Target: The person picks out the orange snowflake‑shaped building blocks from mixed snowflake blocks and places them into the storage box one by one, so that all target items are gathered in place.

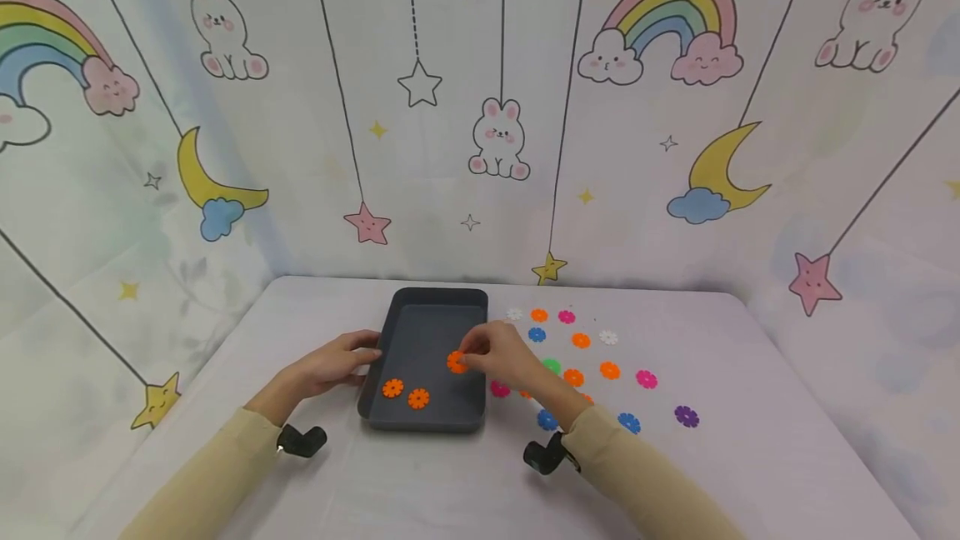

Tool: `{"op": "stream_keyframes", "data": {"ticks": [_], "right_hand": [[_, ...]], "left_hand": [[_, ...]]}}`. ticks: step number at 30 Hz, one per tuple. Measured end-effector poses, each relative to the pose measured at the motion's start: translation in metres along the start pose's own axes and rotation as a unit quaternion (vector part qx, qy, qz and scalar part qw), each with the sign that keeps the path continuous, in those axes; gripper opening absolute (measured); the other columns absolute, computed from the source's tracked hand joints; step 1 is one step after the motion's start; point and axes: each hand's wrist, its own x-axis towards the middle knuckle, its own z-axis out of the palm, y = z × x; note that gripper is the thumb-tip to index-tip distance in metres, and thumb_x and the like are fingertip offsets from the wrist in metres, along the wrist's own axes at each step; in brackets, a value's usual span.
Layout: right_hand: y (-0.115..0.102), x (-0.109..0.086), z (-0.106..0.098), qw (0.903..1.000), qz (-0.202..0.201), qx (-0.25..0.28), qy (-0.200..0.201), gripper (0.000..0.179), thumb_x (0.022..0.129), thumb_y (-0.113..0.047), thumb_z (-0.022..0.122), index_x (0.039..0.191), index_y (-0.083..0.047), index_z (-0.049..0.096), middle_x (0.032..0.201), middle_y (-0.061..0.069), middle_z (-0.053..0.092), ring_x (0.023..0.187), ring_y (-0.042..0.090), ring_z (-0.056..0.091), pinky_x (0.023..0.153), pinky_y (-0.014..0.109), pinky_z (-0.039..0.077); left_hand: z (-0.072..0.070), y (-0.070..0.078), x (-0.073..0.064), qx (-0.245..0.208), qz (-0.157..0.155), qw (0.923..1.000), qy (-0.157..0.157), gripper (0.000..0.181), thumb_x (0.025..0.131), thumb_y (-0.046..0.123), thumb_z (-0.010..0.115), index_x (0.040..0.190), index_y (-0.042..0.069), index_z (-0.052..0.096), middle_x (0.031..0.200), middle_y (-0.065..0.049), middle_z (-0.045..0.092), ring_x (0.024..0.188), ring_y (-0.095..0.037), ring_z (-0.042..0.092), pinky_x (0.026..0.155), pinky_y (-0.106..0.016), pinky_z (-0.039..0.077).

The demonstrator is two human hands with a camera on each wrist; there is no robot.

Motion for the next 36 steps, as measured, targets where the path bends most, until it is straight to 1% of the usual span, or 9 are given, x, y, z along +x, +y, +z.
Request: {"op": "stream_keyframes", "data": {"ticks": [6,9,12,16,19,25,28,32,36], "right_hand": [[-0.004,0.011,0.019,0.9993,-0.014,-0.034,0.001,0.006,0.092,-0.002,0.072,0.097,-0.005,0.075,0.093,0.002,0.071,0.080,0.013,0.063,0.073,0.024,0.058],[-0.004,0.016,0.028,0.9992,-0.014,-0.038,0.000,0.006,0.091,-0.001,0.072,0.096,-0.004,0.075,0.092,0.004,0.071,0.079,0.013,0.061,0.072,0.024,0.057],[-0.003,0.020,0.037,0.9992,-0.009,-0.040,0.002,0.007,0.091,-0.002,0.073,0.096,-0.005,0.076,0.092,0.002,0.071,0.078,0.012,0.061,0.071,0.024,0.056],[-0.001,0.024,0.048,0.9993,0.000,-0.036,0.012,0.008,0.091,-0.003,0.074,0.097,-0.006,0.077,0.092,0.000,0.072,0.078,0.011,0.062,0.071,0.025,0.056],[-0.002,0.028,0.054,0.9992,0.007,-0.032,0.023,0.008,0.090,-0.002,0.074,0.097,-0.006,0.077,0.091,0.001,0.072,0.077,0.011,0.063,0.070,0.025,0.057],[-0.003,0.035,0.064,0.9988,0.021,-0.033,0.029,0.007,0.091,-0.001,0.073,0.097,-0.003,0.076,0.091,0.003,0.073,0.076,0.011,0.064,0.068,0.024,0.057],[-0.002,0.037,0.068,0.9982,0.025,-0.043,0.035,0.007,0.091,-0.001,0.074,0.097,-0.003,0.076,0.092,0.004,0.073,0.078,0.012,0.064,0.070,0.025,0.058],[0.001,0.038,0.070,0.9973,0.021,-0.059,0.040,0.008,0.090,0.000,0.074,0.097,-0.003,0.076,0.089,0.005,0.073,0.078,0.013,0.064,0.070,0.027,0.057],[0.001,0.040,0.071,0.9964,0.023,-0.075,0.033,0.011,0.088,0.001,0.076,0.099,-0.002,0.075,0.088,0.005,0.072,0.078,0.013,0.064,0.071,0.027,0.057]], "left_hand": [[-0.001,0.001,-0.001,-0.003,-0.001,1.0000,-0.001,0.052,0.107,0.011,0.051,0.155,-0.001,0.036,0.159,-0.025,0.036,0.139,-0.039,0.047,0.103,-0.051,0.054],[0.000,0.001,-0.002,0.003,0.002,1.0000,-0.003,0.052,0.107,0.011,0.051,0.155,-0.002,0.036,0.159,-0.025,0.036,0.139,-0.040,0.046,0.102,-0.051,0.054],[0.000,0.002,-0.002,0.001,0.000,1.0000,-0.003,0.052,0.107,0.011,0.052,0.154,-0.002,0.037,0.158,-0.024,0.037,0.139,-0.039,0.046,0.103,-0.051,0.054],[0.001,0.002,-0.002,-0.002,-0.003,1.0000,0.000,0.051,0.106,0.011,0.052,0.154,-0.001,0.038,0.158,-0.023,0.038,0.138,-0.038,0.047,0.103,-0.051,0.053],[0.001,0.003,-0.002,0.003,0.000,1.0000,-0.002,0.052,0.107,0.011,0.051,0.154,-0.002,0.037,0.158,-0.024,0.037,0.138,-0.038,0.047,0.103,-0.051,0.054],[0.000,0.003,-0.001,-0.002,-0.002,1.0000,0.000,0.052,0.107,0.011,0.051,0.155,-0.002,0.037,0.158,-0.024,0.037,0.138,-0.038,0.048,0.102,-0.050,0.054],[0.000,0.003,-0.001,0.000,-0.002,1.0000,-0.001,0.051,0.107,0.011,0.050,0.155,-0.002,0.036,0.158,-0.024,0.037,0.138,-0.038,0.048,0.102,-0.051,0.054],[0.001,0.002,0.000,0.001,-0.004,1.0000,-0.002,0.051,0.107,0.011,0.050,0.155,-0.001,0.036,0.158,-0.024,0.037,0.137,-0.038,0.048,0.103,-0.051,0.053],[0.000,0.001,0.001,0.002,-0.003,1.0000,-0.003,0.051,0.107,0.012,0.051,0.155,-0.001,0.037,0.158,-0.024,0.038,0.137,-0.038,0.048,0.102,-0.051,0.054]]}}
